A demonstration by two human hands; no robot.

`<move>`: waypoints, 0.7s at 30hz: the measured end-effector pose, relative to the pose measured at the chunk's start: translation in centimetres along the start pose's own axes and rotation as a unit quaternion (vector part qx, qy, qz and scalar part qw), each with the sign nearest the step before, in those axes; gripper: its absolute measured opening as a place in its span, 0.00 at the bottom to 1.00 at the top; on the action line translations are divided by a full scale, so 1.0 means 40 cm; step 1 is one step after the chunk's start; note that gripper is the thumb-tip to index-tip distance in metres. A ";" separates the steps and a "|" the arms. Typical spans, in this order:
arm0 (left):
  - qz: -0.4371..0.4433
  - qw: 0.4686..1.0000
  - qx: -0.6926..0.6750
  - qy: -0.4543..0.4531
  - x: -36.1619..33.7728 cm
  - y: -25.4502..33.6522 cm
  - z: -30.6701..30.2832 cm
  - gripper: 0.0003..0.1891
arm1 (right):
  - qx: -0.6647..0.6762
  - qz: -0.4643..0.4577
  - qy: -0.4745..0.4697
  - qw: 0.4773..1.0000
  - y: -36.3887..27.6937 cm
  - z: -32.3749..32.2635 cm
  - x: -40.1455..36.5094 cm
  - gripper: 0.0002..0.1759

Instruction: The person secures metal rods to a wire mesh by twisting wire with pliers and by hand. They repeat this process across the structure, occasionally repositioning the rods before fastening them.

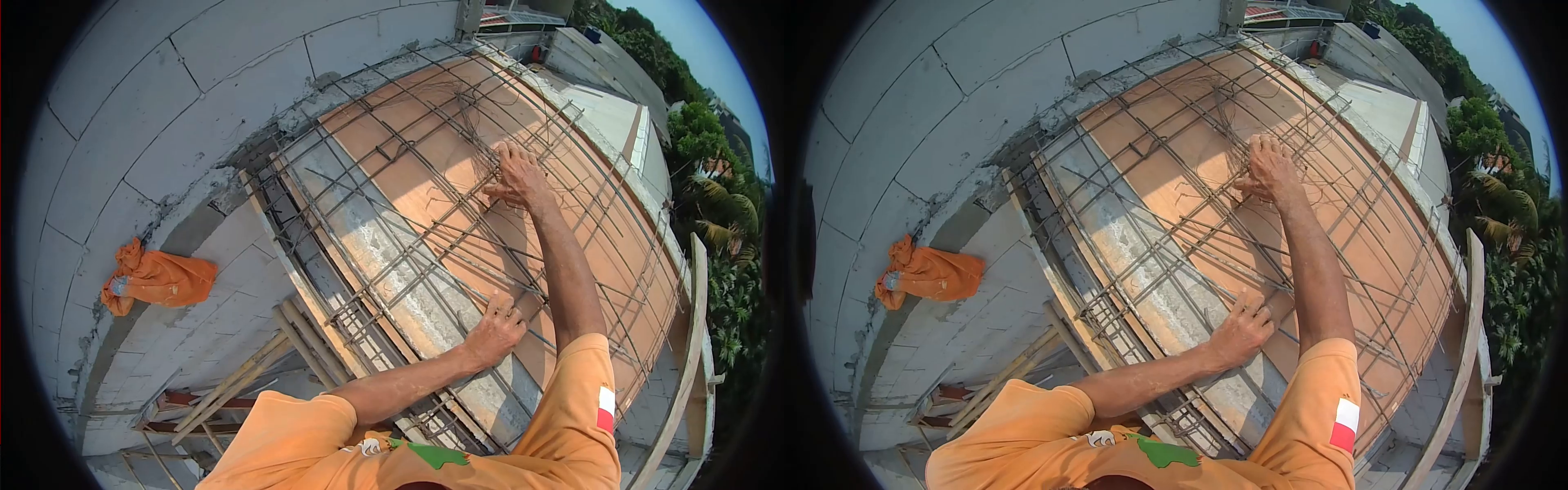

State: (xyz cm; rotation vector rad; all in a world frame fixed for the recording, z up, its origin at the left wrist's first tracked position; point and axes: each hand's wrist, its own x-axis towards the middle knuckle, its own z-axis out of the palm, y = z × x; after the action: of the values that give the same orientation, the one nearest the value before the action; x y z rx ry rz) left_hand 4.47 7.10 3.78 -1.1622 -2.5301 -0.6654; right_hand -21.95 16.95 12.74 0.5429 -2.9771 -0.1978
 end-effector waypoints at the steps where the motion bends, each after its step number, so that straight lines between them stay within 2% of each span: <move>1: -0.004 1.000 0.000 0.000 0.000 -0.002 -0.001 0.10 | 0.023 0.013 -0.051 0.998 0.006 0.013 0.014 0.69; 5: -0.008 1.000 -0.013 -0.004 0.005 0.001 -0.016 0.09 | 0.079 0.046 -0.011 0.996 0.007 0.027 0.004 0.72; 6: -0.010 1.000 -0.017 -0.005 0.005 0.002 -0.019 0.09 | 0.078 0.043 -0.013 0.996 0.007 0.053 0.005 0.72; 8: -0.007 1.000 -0.018 -0.020 0.005 -0.001 -0.023 0.10 | 0.097 0.072 0.054 0.991 0.017 0.121 0.008 0.70; 9: -0.004 0.999 -0.018 -0.037 0.005 -0.002 -0.024 0.11 | 0.096 0.072 0.052 0.991 0.019 0.109 0.010 0.70; 11: -0.007 0.999 -0.024 -0.023 0.000 0.001 -0.017 0.11 | 0.115 0.073 -0.014 0.991 0.017 0.071 0.011 0.60; 15: -0.006 0.999 -0.031 0.004 0.004 -0.001 -0.017 0.11 | 0.105 0.065 -0.011 0.992 0.035 0.069 0.027 0.52; 17: -0.006 0.999 -0.034 -0.001 0.005 -0.002 -0.022 0.10 | 0.129 0.121 -0.030 0.984 0.033 0.082 0.045 0.48; 18: -0.004 0.999 -0.037 -0.007 0.007 -0.002 -0.023 0.10 | 0.127 0.124 -0.031 0.984 0.031 0.097 0.043 0.48; 20: -0.003 0.999 -0.044 -0.015 0.005 -0.004 -0.020 0.10 | 0.062 0.073 0.046 0.994 0.017 0.133 0.032 0.46; 21: -0.006 0.999 -0.049 -0.022 0.006 -0.004 -0.017 0.11 | 0.083 0.081 0.032 0.993 0.011 0.125 0.028 0.41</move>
State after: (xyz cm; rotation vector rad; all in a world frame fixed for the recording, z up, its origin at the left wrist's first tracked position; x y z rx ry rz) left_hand 4.24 6.81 4.41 -1.2076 -2.5676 -0.7825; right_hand -23.81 17.50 7.98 0.3139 -2.9716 0.0798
